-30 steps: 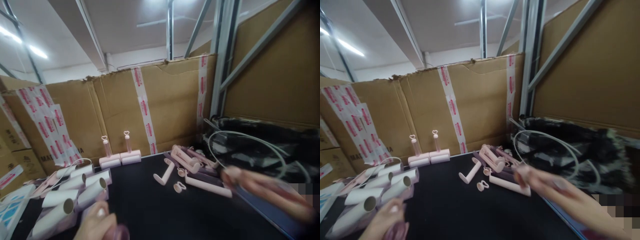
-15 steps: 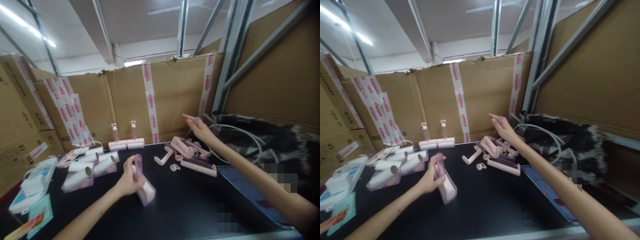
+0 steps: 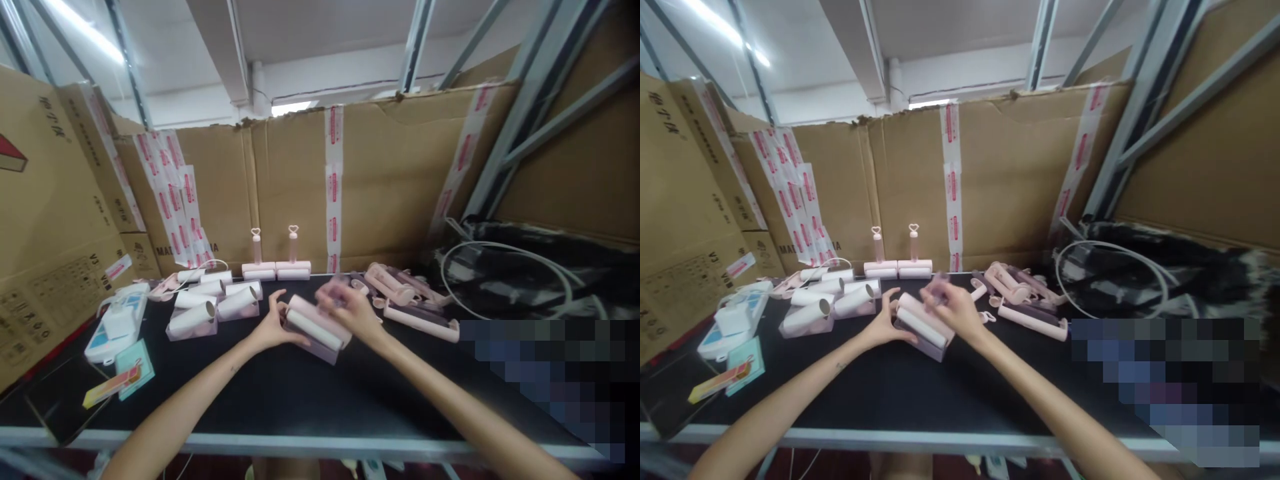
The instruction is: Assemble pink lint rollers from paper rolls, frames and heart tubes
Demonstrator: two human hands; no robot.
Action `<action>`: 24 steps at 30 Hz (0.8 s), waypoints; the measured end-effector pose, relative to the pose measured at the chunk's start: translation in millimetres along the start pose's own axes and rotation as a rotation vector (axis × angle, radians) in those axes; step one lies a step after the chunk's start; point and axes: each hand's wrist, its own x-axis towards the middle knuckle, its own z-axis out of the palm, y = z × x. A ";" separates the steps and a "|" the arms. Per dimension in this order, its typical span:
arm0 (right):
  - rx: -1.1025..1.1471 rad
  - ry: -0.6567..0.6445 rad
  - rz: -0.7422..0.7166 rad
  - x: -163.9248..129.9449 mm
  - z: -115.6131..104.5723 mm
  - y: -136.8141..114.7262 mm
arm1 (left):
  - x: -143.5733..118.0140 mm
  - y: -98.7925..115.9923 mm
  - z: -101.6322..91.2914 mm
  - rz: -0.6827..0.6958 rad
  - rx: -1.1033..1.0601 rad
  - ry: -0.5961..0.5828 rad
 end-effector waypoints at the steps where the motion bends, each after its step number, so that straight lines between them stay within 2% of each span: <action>1: -0.013 0.087 -0.022 2.0 -8.8 -1.9 | 1.2 -1.2 -1.2 0.003 0.012 0.052; 3: -0.022 0.216 -0.078 2.6 -30.4 -10.8 | 3.5 2.9 -3.5 0.053 0.043 0.214; 4: -0.026 0.222 -0.115 0.3 -41.1 -17.4 | 4.0 8.6 -3.7 0.092 0.039 0.290; 6: -0.058 0.107 -0.221 -9.8 -58.3 -33.2 | 2.7 27.0 -1.0 0.140 -0.054 0.341; 7: -0.090 -0.002 -0.290 -16.9 -64.1 -41.8 | 0.5 38.8 2.0 0.116 -0.144 0.290; 8: -0.142 -0.123 -0.374 -24.7 -68.0 -50.4 | -2.9 51.3 5.9 0.048 -0.256 0.177; 11: -0.428 -0.440 -0.659 -47.5 -74.3 -71.3 | -19.1 84.9 20.2 -0.291 -0.526 -0.319; 12: -0.556 -0.498 -0.735 -53.8 -76.9 -75.0 | -25.8 92.9 24.9 -0.351 -0.540 -0.405; 13: -0.678 -0.527 -0.779 -59.1 -80.6 -76.4 | -33.0 98.8 29.1 -0.376 -0.520 -0.426; 14: -0.764 -0.509 -0.786 -63.5 -85.4 -75.7 | -40.4 102.9 32.8 -0.373 -0.477 -0.383; 16: -0.782 -0.364 -0.660 -69.8 -97.2 -70.1 | -55.3 107.1 38.8 -0.334 -0.348 -0.243; 18: -0.565 -0.162 -0.442 -75.0 -106.5 -65.3 | -69.2 108.8 43.9 -0.284 -0.173 -0.159; 20: -0.254 -0.009 -0.298 -81.5 -107.0 -68.0 | -80.7 110.6 49.7 -0.216 0.045 -0.120; 22: -0.045 0.025 -0.257 -90.5 -96.3 -79.6 | -89.3 113.2 56.7 -0.174 0.206 -0.083; 24: 0.003 -0.043 -0.266 -101.6 -78.6 -94.7 | -95.7 116.0 64.0 -0.151 0.253 -0.029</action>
